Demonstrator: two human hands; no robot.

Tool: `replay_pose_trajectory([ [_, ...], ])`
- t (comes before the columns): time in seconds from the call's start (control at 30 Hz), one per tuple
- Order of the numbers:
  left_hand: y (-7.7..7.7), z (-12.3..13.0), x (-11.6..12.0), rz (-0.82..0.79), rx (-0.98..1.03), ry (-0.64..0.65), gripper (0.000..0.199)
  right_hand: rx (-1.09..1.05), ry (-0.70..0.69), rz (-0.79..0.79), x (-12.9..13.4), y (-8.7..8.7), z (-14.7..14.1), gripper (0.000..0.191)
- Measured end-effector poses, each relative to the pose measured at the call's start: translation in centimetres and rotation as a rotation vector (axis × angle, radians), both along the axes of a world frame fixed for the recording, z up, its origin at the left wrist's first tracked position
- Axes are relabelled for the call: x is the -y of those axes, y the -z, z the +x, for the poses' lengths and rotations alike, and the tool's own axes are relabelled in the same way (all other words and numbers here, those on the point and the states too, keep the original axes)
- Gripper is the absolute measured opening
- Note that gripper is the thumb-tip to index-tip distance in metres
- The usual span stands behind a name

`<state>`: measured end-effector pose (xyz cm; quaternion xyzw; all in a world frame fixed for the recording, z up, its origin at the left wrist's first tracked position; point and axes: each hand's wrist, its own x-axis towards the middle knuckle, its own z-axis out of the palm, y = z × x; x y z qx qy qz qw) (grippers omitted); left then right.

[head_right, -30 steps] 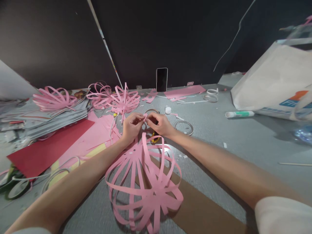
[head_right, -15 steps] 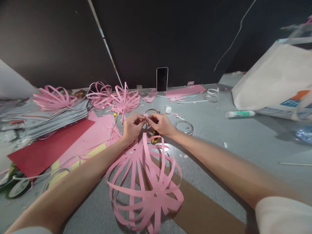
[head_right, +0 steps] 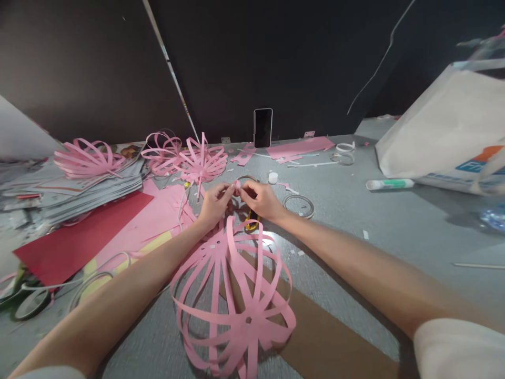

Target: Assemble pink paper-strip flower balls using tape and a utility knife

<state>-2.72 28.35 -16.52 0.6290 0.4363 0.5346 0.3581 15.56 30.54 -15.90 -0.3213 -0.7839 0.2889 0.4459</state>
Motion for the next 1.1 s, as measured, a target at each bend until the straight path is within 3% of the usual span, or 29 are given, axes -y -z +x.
replay_pose_trajectory([
  [0.3,0.51,-0.17,-0.21,0.042,-0.048,-0.001,0.032,0.034,0.022,-0.013,0.11,-0.14,0.15,0.03],
  [1.1,0.16,0.02,0.05,0.021,-0.047,-0.004,0.027,0.085,0.018,0.018,0.19,-0.23,0.16,0.031],
])
